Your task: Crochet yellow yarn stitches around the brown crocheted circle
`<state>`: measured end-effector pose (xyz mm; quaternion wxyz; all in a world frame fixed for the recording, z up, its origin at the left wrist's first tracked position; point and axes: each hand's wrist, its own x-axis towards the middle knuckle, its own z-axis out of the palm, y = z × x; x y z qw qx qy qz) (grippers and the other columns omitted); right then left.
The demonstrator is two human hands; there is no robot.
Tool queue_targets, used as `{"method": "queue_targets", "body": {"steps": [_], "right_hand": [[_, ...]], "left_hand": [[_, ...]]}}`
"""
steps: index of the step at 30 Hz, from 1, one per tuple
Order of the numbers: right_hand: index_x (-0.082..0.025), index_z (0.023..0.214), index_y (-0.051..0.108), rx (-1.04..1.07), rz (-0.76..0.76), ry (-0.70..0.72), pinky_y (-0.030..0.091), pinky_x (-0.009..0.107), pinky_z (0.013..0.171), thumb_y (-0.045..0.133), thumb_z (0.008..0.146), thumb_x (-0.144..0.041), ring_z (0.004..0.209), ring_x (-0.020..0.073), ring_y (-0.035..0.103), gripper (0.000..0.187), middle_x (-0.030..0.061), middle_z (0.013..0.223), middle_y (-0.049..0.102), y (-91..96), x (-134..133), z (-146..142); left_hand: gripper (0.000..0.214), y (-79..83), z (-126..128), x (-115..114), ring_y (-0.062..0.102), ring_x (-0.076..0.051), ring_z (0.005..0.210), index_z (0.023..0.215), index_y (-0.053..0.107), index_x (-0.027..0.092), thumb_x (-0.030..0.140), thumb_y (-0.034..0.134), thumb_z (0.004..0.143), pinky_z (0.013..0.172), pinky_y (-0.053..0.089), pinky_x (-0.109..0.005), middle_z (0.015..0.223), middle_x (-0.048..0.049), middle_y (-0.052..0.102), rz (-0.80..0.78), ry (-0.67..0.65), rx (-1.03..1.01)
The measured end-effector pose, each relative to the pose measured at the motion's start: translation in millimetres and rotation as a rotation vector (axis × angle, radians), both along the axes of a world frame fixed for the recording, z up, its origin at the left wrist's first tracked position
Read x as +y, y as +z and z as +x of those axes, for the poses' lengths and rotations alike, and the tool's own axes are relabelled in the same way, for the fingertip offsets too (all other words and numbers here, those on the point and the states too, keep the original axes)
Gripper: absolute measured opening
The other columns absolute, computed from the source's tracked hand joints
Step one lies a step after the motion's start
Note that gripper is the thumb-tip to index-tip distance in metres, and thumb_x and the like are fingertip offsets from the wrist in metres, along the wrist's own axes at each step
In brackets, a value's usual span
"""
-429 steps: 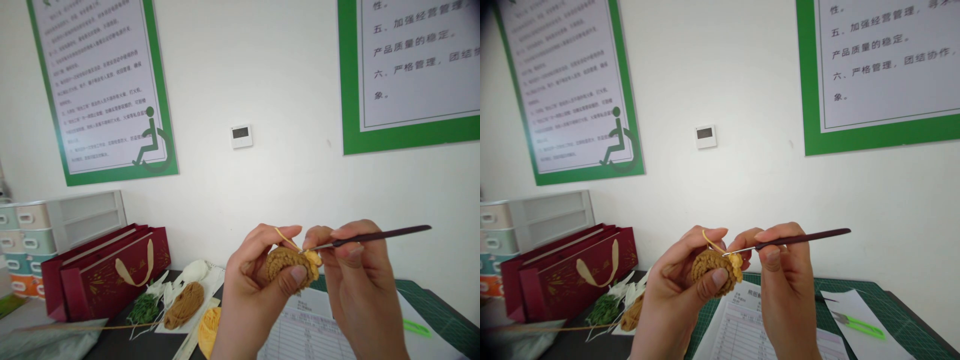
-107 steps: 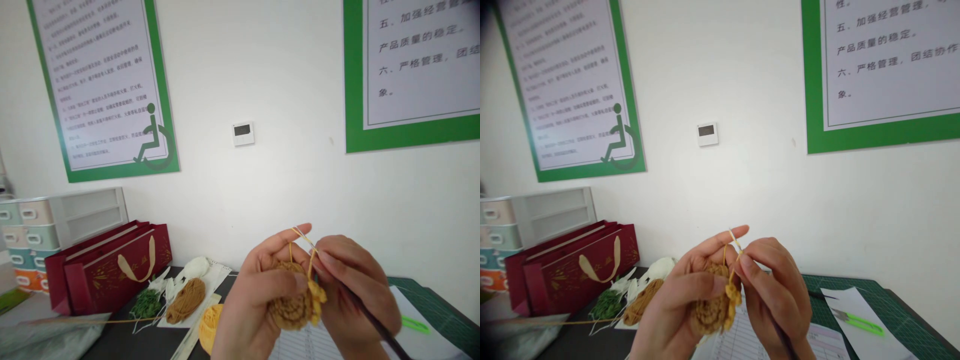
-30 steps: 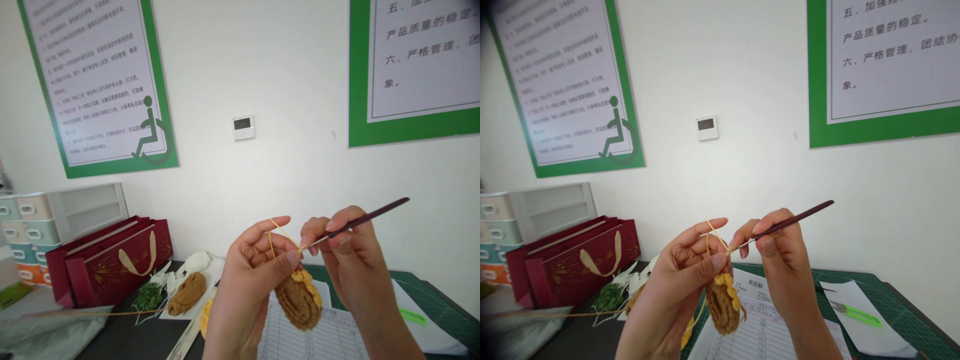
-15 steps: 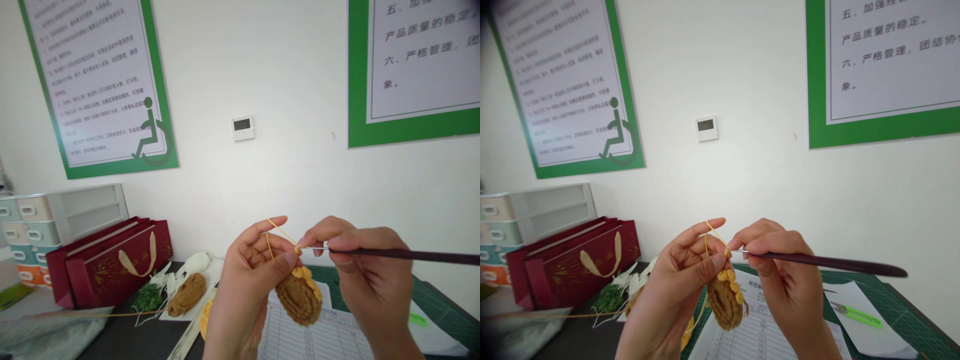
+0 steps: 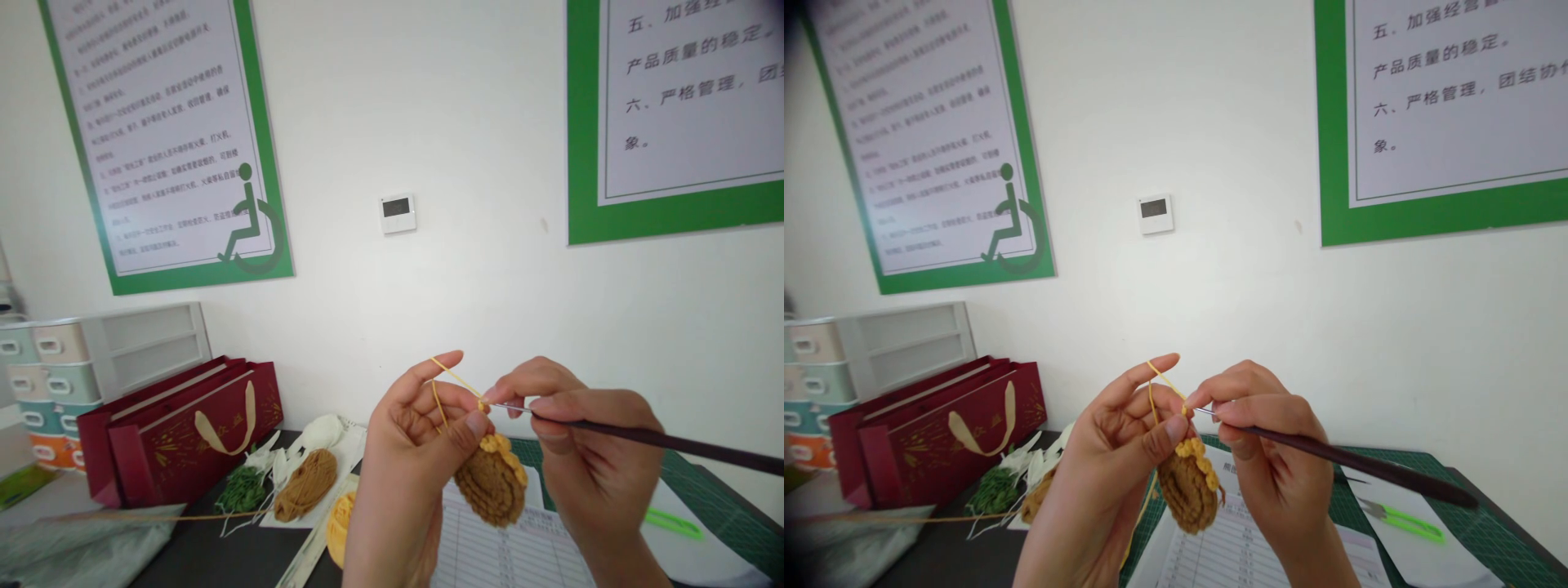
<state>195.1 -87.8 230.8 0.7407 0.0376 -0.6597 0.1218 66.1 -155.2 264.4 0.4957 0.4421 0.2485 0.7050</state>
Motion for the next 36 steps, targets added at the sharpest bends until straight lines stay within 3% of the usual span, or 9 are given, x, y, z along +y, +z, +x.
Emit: {"method": "queue_targets", "body": {"steps": [7, 12, 14, 17, 19, 21, 25, 29, 36], "right_hand": [[-0.026, 0.105, 0.062, 0.105, -0.128, 0.144, 0.049, 0.032, 0.064, 0.059, 0.101, -0.02, 0.077, 0.0174, 0.065, 0.008, 0.0032, 0.091, 0.076, -1.1, -3, -12], [-0.026, 0.097, 0.066, 0.084, -0.205, 0.196, 0.055, 0.033, 0.068, 0.067, 0.094, -0.016, 0.082, 0.0181, 0.067, 0.01, 0.0033, 0.091, 0.072, -6.9, 3, -18], [-0.028, 0.095, 0.068, 0.079, -0.154, 0.131, 0.056, 0.036, 0.07, 0.07, 0.089, -0.013, 0.087, 0.0204, 0.068, 0.016, 0.0038, 0.096, 0.072, -11.3, 7, -18], [-0.033, 0.1, 0.071, 0.109, -0.002, -0.134, 0.056, 0.039, 0.07, 0.072, 0.083, -0.007, 0.087, 0.0217, 0.066, 0.031, 0.0034, 0.103, 0.071, -19.2, 10, -17], [-0.035, 0.105, 0.072, 0.109, 0.069, -0.311, 0.055, 0.039, 0.067, 0.072, 0.08, -0.003, 0.081, 0.0206, 0.065, 0.041, 0.002, 0.096, 0.069, -23.5, 9, -18], [-0.033, 0.109, 0.072, 0.078, 0.073, -0.373, 0.055, 0.037, 0.064, 0.071, 0.08, 0.0, 0.076, 0.0195, 0.065, 0.044, 0.0011, 0.088, 0.068, -25.6, 5, -21], [-0.026, 0.106, 0.068, 0.151, -0.08, -0.213, 0.054, 0.034, 0.065, 0.064, 0.088, -0.005, 0.081, 0.0202, 0.068, 0.029, 0.0032, 0.087, 0.069, -21.3, -4, -29], [-0.024, 0.098, 0.067, 0.18, -0.181, -0.04, 0.053, 0.031, 0.061, 0.062, 0.094, -0.011, 0.075, 0.0184, 0.067, 0.015, 0.0026, 0.081, 0.065, -9.5, -10, -26], [-0.025, 0.094, 0.062, 0.113, -0.295, 0.259, 0.05, 0.026, 0.056, 0.064, 0.096, -0.016, 0.065, 0.0128, 0.059, 0.009, -0.0012, 0.078, 0.062, -6.8, -5, -27]], "left_hand": [[0.049, -0.5, 4, 0, 0.063, -0.01, 0.064, 0.113, 0.076, 0.017, 0.008, 0.089, 0.067, 0.066, 0.051, -0.021, 0.074, 0.0008, 0.071, 0.026, 0.063, -0.008], [0.052, -0.5, 6, 0, 0.064, -0.009, 0.065, 0.116, 0.074, 0.016, 0.008, 0.09, 0.067, 0.067, 0.052, -0.019, 0.074, 0.0016, 0.071, 0.037, 0.1, -0.034], [0.054, -0.6, 7, 0, 0.065, -0.009, 0.067, 0.117, 0.074, 0.016, 0.008, 0.09, 0.066, 0.069, 0.053, -0.02, 0.074, 0.0013, 0.071, 0.031, 0.112, -0.045], [0.053, -1.8, 9, 0, 0.065, -0.01, 0.065, 0.12, 0.072, 0.016, 0.011, 0.088, 0.07, 0.066, 0.053, -0.02, 0.073, 0.0005, 0.072, 0.043, 0.148, -0.019], [0.049, -2.9, 10, 0, 0.064, -0.011, 0.064, 0.121, 0.071, 0.017, 0.013, 0.085, 0.074, 0.063, 0.052, -0.02, 0.074, -0.0001, 0.072, 0.074, 0.192, 0.027], [0.047, -3.4, 10, 0, 0.064, -0.012, 0.065, 0.122, 0.07, 0.018, 0.013, 0.082, 0.077, 0.062, 0.051, -0.02, 0.074, -0.0006, 0.071, 0.109, 0.246, 0.073], [0.052, -1.8, 8, 0, 0.061, -0.011, 0.062, 0.127, 0.068, 0.018, 0.013, 0.081, 0.078, 0.058, 0.048, -0.019, 0.072, -0.0005, 0.07, 0.132, 0.3, 0.119], [0.058, 1.4, 5, -1, 0.054, -0.008, 0.055, 0.13, 0.066, 0.018, 0.011, 0.084, 0.075, 0.052, 0.043, -0.017, 0.069, 0.0023, 0.068, 0.1, 0.248, 0.085], [0.063, 2.2, 1, 0, 0.067, -0.012, 0.064, 0.128, 0.066, 0.015, 0.011, 0.089, 0.07, 0.067, 0.053, -0.021, 0.071, 0.0021, 0.069, 0.047, 0.091, -0.019]]}}
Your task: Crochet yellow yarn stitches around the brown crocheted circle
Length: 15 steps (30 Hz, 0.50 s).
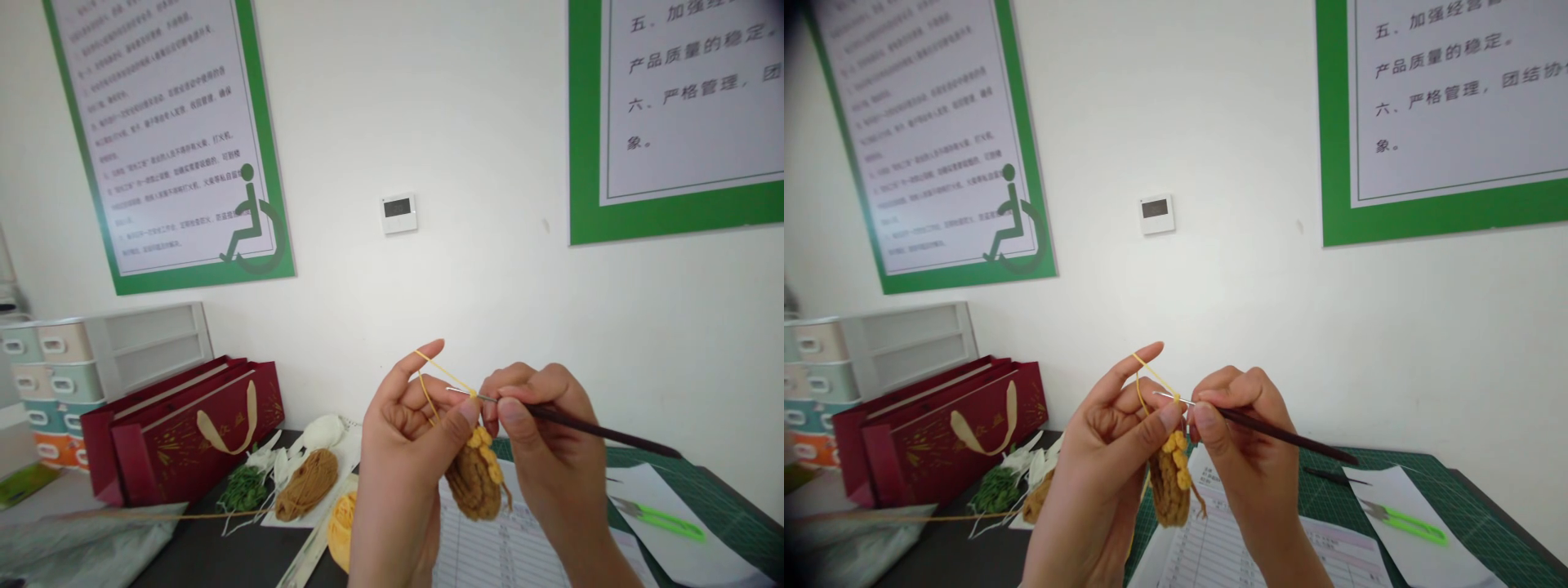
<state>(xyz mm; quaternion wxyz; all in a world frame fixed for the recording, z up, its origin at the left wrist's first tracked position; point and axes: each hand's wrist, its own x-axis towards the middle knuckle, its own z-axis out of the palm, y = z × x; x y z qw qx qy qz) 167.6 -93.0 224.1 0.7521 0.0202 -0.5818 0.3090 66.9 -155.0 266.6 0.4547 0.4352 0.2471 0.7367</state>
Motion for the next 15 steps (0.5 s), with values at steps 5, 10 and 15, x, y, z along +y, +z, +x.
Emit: {"method": "queue_targets", "body": {"steps": [5, 10, 15], "right_hand": [[-0.027, 0.097, 0.065, -0.021, 0.213, -0.295, 0.051, 0.032, 0.064, 0.065, 0.091, -0.009, 0.074, 0.0165, 0.061, 0.02, 0.0006, 0.086, 0.065, -11.9, 9, -2], [-0.022, 0.101, 0.066, -0.068, 0.291, -0.584, 0.052, 0.031, 0.066, 0.066, 0.085, 0.002, 0.079, 0.0172, 0.065, 0.029, 0.0022, 0.088, 0.066, -15.0, 7, -3], [-0.021, 0.099, 0.066, 0.085, 0.102, -0.4, 0.051, 0.029, 0.061, 0.061, 0.094, -0.008, 0.076, 0.016, 0.064, 0.015, 0.0031, 0.087, 0.065, -8.9, 0, -5]], "left_hand": [[0.063, -1.7, -2, 2, 0.065, -0.011, 0.063, 0.127, 0.066, 0.011, 0.011, 0.09, 0.069, 0.065, 0.052, -0.02, 0.071, 0.0008, 0.07, -0.042, -0.049, 0.009], [0.059, -3.5, 4, 3, 0.062, -0.01, 0.063, 0.129, 0.065, 0.015, 0.01, 0.085, 0.074, 0.062, 0.049, -0.018, 0.071, 0.001, 0.07, 0.029, 0.11, 0.063], [0.059, -3.1, 2, 2, 0.055, -0.008, 0.057, 0.131, 0.064, 0.018, 0.011, 0.083, 0.075, 0.055, 0.043, -0.016, 0.069, 0.0013, 0.069, 0.029, 0.18, 0.137]]}}
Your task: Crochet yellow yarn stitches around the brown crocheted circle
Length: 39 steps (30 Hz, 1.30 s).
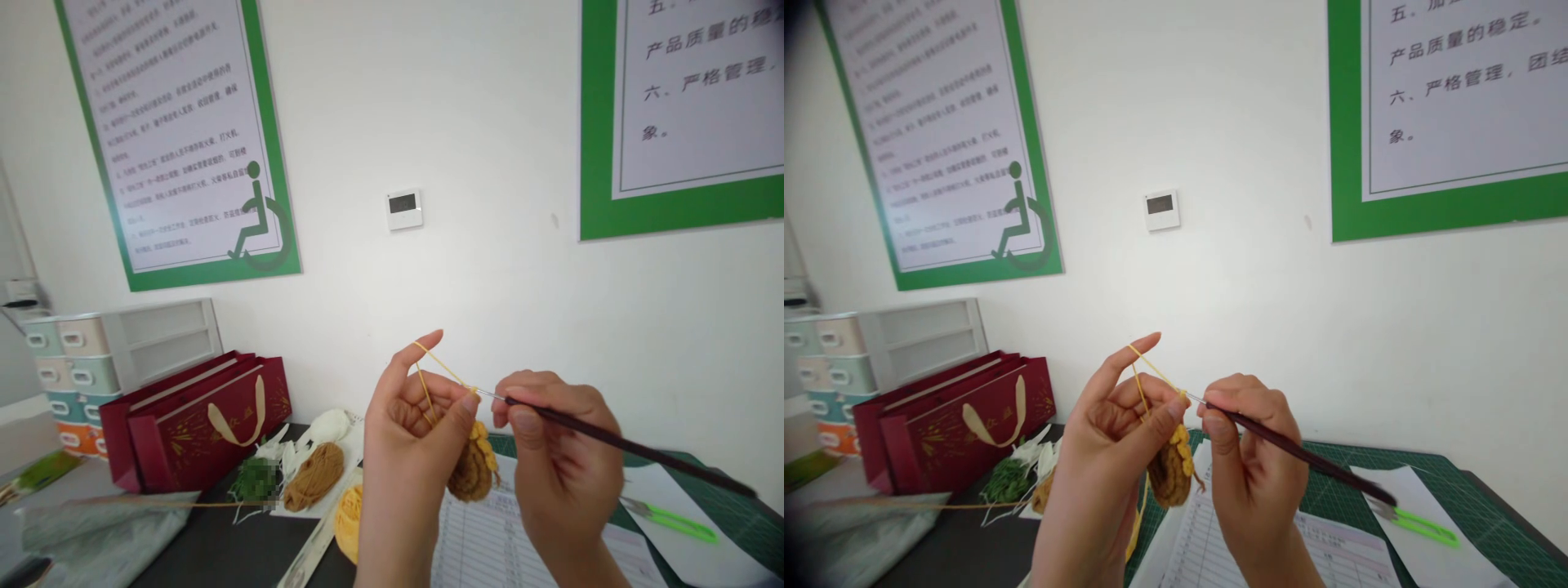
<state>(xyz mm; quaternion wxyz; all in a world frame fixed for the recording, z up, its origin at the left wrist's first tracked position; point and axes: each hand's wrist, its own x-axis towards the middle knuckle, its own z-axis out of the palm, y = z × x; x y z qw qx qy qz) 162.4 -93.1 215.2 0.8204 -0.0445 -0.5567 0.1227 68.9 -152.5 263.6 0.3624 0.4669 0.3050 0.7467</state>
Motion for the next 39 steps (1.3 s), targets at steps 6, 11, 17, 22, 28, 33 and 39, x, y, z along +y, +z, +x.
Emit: {"method": "queue_targets", "body": {"steps": [6, 11, 17, 22, 28, 33, 39], "right_hand": [[-0.022, 0.096, 0.064, 0.009, -0.189, 0.233, 0.044, 0.026, 0.058, 0.057, 0.102, -0.022, 0.062, 0.0104, 0.056, 0.009, -0.0008, 0.076, 0.061, 6.8, -3, 10], [-0.02, 0.081, 0.06, 0.049, -0.454, 0.735, 0.043, 0.022, 0.056, 0.06, 0.1, -0.034, 0.058, 0.0086, 0.047, 0.024, -0.0023, 0.067, 0.054, 12.3, -2, 4], [-0.021, 0.076, 0.058, 0.036, -0.525, 0.91, 0.048, 0.02, 0.062, 0.068, 0.095, -0.039, 0.064, 0.0085, 0.05, 0.028, -0.0028, 0.074, 0.056, 10.0, -2, -6], [-0.027, 0.093, 0.067, 0.008, -0.364, 0.627, 0.054, 0.03, 0.085, 0.07, 0.095, -0.032, 0.1, 0.0158, 0.066, 0.006, 0.0008, 0.102, 0.068, 2.6, 1, -9], [-0.028, 0.095, 0.069, 0.003, -0.3, 0.46, 0.057, 0.027, 0.08, 0.068, 0.097, -0.026, 0.091, 0.0136, 0.069, 0.003, -0.0001, 0.098, 0.069, -0.4, 0, -12], [-0.027, 0.095, 0.069, 0.005, -0.244, 0.372, 0.058, 0.028, 0.075, 0.065, 0.097, -0.02, 0.086, 0.0138, 0.069, 0.009, -0.0004, 0.094, 0.069, 1.5, -2, -14], [-0.034, 0.108, 0.075, -0.195, 0.104, -0.282, 0.056, 0.038, 0.074, 0.072, 0.084, -0.003, 0.086, 0.0202, 0.069, 0.039, 0.0016, 0.098, 0.076, -3.7, 1, 6]], "left_hand": [[0.051, 0.6, -14, 2, 0.053, -0.008, 0.059, 0.121, 0.07, 0.017, 0.012, 0.085, 0.073, 0.056, 0.041, -0.017, 0.07, 0.0006, 0.068, -0.006, -0.082, 0.043], [0.044, -1.8, -21, 7, 0.06, -0.009, 0.063, 0.114, 0.074, 0.018, 0.01, 0.086, 0.072, 0.059, 0.046, -0.018, 0.072, 0.0008, 0.069, -0.015, -0.21, 0.031], [0.037, -4.2, -18, 9, 0.065, -0.011, 0.066, 0.107, 0.076, 0.017, 0.011, 0.087, 0.072, 0.061, 0.049, -0.02, 0.072, 0.0011, 0.069, -0.005, -0.264, -0.032], [0.038, -6.5, -16, 11, 0.063, -0.01, 0.071, 0.109, 0.076, 0.017, 0.011, 0.087, 0.073, 0.071, 0.05, -0.02, 0.077, -0.0012, 0.072, -0.015, -0.248, -0.038], [0.049, -8.4, -15, 12, 0.068, -0.013, 0.078, 0.121, 0.071, 0.018, 0.014, 0.087, 0.075, 0.077, 0.051, -0.023, 0.082, -0.0027, 0.074, -0.02, -0.229, -0.079], [0.05, -9.2, -10, 12, 0.068, -0.012, 0.073, 0.118, 0.071, 0.017, 0.012, 0.089, 0.072, 0.076, 0.052, -0.023, 0.08, -0.0024, 0.075, -0.023, -0.244, -0.148], [0.044, -9.7, 1, 7, 0.064, -0.01, 0.065, 0.112, 0.074, 0.017, 0.01, 0.087, 0.071, 0.067, 0.05, -0.021, 0.074, 0.0004, 0.072, -0.007, -0.17, -0.176]]}}
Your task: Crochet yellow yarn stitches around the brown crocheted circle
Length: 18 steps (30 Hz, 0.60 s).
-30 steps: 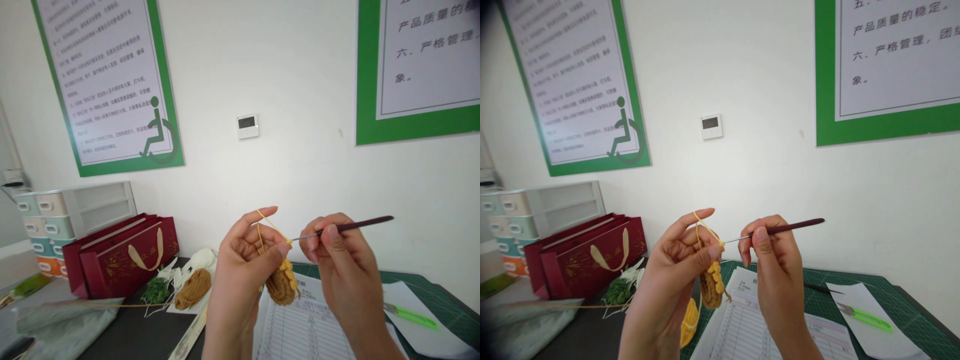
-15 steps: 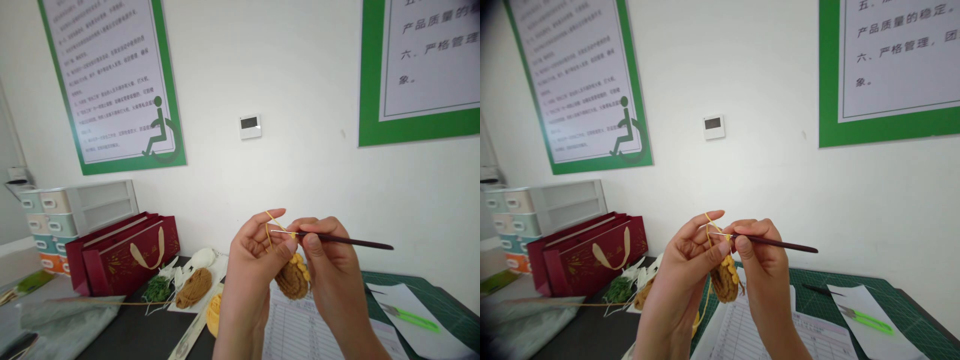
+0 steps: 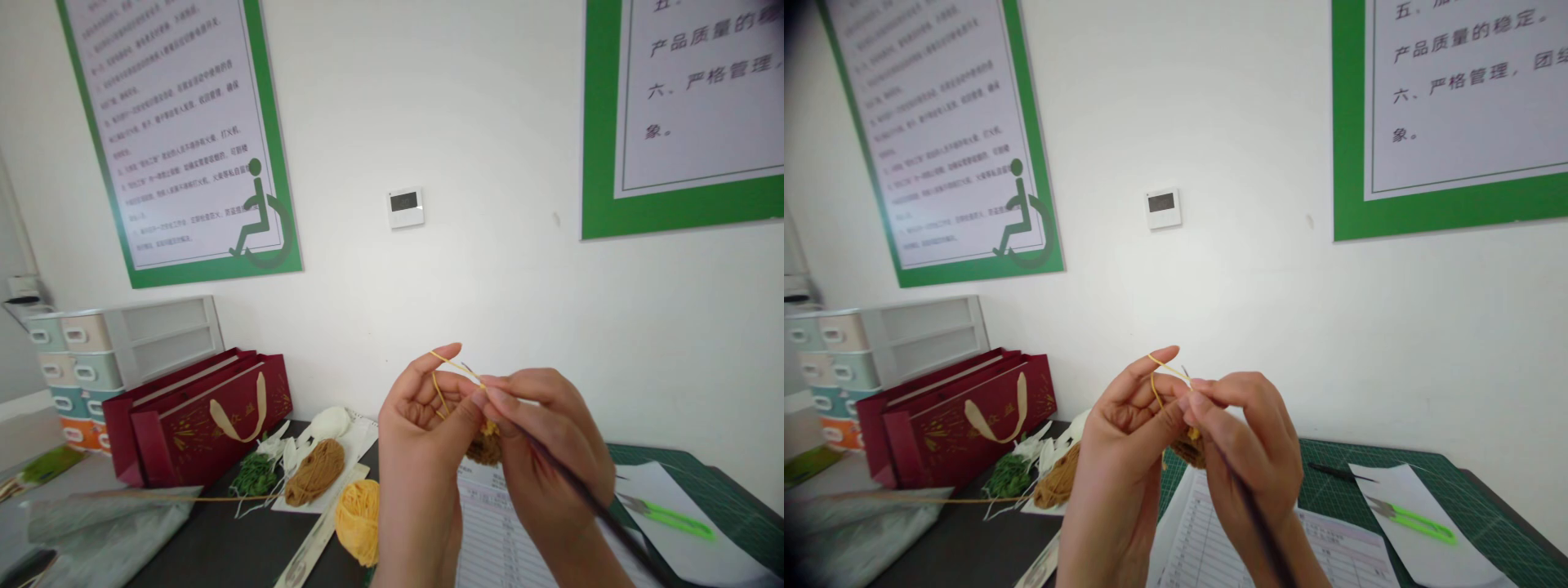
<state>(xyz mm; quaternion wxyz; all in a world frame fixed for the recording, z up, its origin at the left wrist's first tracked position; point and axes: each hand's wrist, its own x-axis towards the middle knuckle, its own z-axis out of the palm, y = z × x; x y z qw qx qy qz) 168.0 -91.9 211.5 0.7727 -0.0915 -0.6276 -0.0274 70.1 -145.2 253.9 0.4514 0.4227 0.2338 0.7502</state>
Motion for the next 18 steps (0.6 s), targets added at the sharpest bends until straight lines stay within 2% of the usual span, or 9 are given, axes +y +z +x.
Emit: {"method": "queue_targets", "body": {"steps": [1, 3, 4, 6, 8, 11, 13, 15, 18], "right_hand": [[-0.037, 0.111, 0.075, -0.021, 0.084, -0.098, 0.056, 0.04, 0.072, 0.075, 0.08, -0.003, 0.085, 0.0218, 0.07, 0.046, 0.002, 0.101, 0.077, -1.6, 1, 4], [-0.041, 0.118, 0.073, -0.014, 0.128, -0.116, 0.056, 0.042, 0.071, 0.075, 0.08, -0.002, 0.084, 0.0232, 0.069, 0.054, 0.0018, 0.104, 0.076, -3.4, 2, 10], [-0.041, 0.118, 0.072, 0.011, 0.107, -0.059, 0.056, 0.043, 0.071, 0.073, 0.082, -0.003, 0.085, 0.0233, 0.069, 0.052, 0.002, 0.103, 0.075, -3.0, 2, 10], [-0.036, 0.111, 0.074, 0.054, -0.001, 0.144, 0.056, 0.04, 0.071, 0.069, 0.088, -0.006, 0.087, 0.0222, 0.068, 0.038, 0.0027, 0.099, 0.073, 0.2, 1, 8], [-0.03, 0.099, 0.074, 0.078, -0.133, 0.389, 0.053, 0.033, 0.062, 0.067, 0.093, -0.014, 0.082, 0.0189, 0.067, 0.019, 0.0029, 0.093, 0.069, 5.1, -1, 4], [-0.027, 0.096, 0.068, 0.128, -0.275, 0.692, 0.048, 0.027, 0.056, 0.065, 0.098, -0.024, 0.071, 0.0135, 0.061, 0.005, 0.0009, 0.088, 0.063, 10.5, -3, 0], [-0.027, 0.098, 0.065, 0.176, -0.319, 0.778, 0.048, 0.027, 0.06, 0.062, 0.1, -0.028, 0.069, 0.013, 0.058, 0.003, -0.0006, 0.082, 0.062, 11.9, -3, 0], [-0.027, 0.099, 0.063, 0.207, -0.347, 0.796, 0.048, 0.028, 0.062, 0.058, 0.102, -0.028, 0.068, 0.0138, 0.057, 0.006, -0.0013, 0.075, 0.062, 13.0, -5, 1], [-0.026, 0.094, 0.061, 0.238, -0.415, 0.862, 0.048, 0.029, 0.058, 0.053, 0.104, -0.029, 0.062, 0.015, 0.057, 0.013, -0.0015, 0.07, 0.061, 16.2, -9, 2]], "left_hand": [[0.044, 0.1, 0, -1, 0.064, -0.01, 0.064, 0.112, 0.075, 0.017, 0.01, 0.088, 0.07, 0.066, 0.05, -0.021, 0.073, 0.0006, 0.072, -0.012, -0.038, -0.006], [0.047, 0.5, -3, -1, 0.064, -0.01, 0.063, 0.112, 0.076, 0.015, 0.008, 0.088, 0.067, 0.068, 0.05, -0.021, 0.073, 0.0001, 0.072, -0.072, -0.193, -0.027], [0.048, 0.9, -5, -1, 0.066, -0.01, 0.064, 0.112, 0.077, 0.013, 0.006, 0.088, 0.066, 0.07, 0.051, -0.021, 0.074, -0.0008, 0.072, -0.107, -0.28, -0.041], [0.049, 1.7, -11, 0, 0.068, -0.011, 0.069, 0.112, 0.077, 0.01, 0.004, 0.088, 0.065, 0.074, 0.052, -0.021, 0.079, -0.0036, 0.075, -0.155, -0.392, -0.075], [0.049, 2.6, -15, 2, 0.069, -0.011, 0.071, 0.114, 0.077, 0.009, 0.003, 0.086, 0.067, 0.077, 0.052, -0.022, 0.081, -0.0049, 0.075, -0.148, -0.418, -0.088], [0.047, 3.9, -19, 3, 0.068, -0.012, 0.071, 0.117, 0.075, 0.011, 0.002, 0.083, 0.071, 0.076, 0.051, -0.023, 0.076, -0.0035, 0.073, -0.083, -0.405, -0.048], [0.047, 4.6, -22, 3, 0.067, -0.013, 0.07, 0.118, 0.074, 0.012, 0.003, 0.082, 0.073, 0.075, 0.05, -0.025, 0.074, -0.0025, 0.071, -0.052, -0.386, -0.005], [0.046, 4.7, -25, 4, 0.065, -0.013, 0.068, 0.117, 0.075, 0.014, 0.005, 0.083, 0.073, 0.073, 0.049, -0.026, 0.073, -0.0018, 0.07, -0.04, -0.373, 0.032], [0.042, 4.7, -30, 4, 0.063, -0.013, 0.066, 0.112, 0.076, 0.014, 0.007, 0.084, 0.072, 0.07, 0.048, -0.026, 0.073, -0.0019, 0.069, -0.038, -0.392, 0.075]]}}
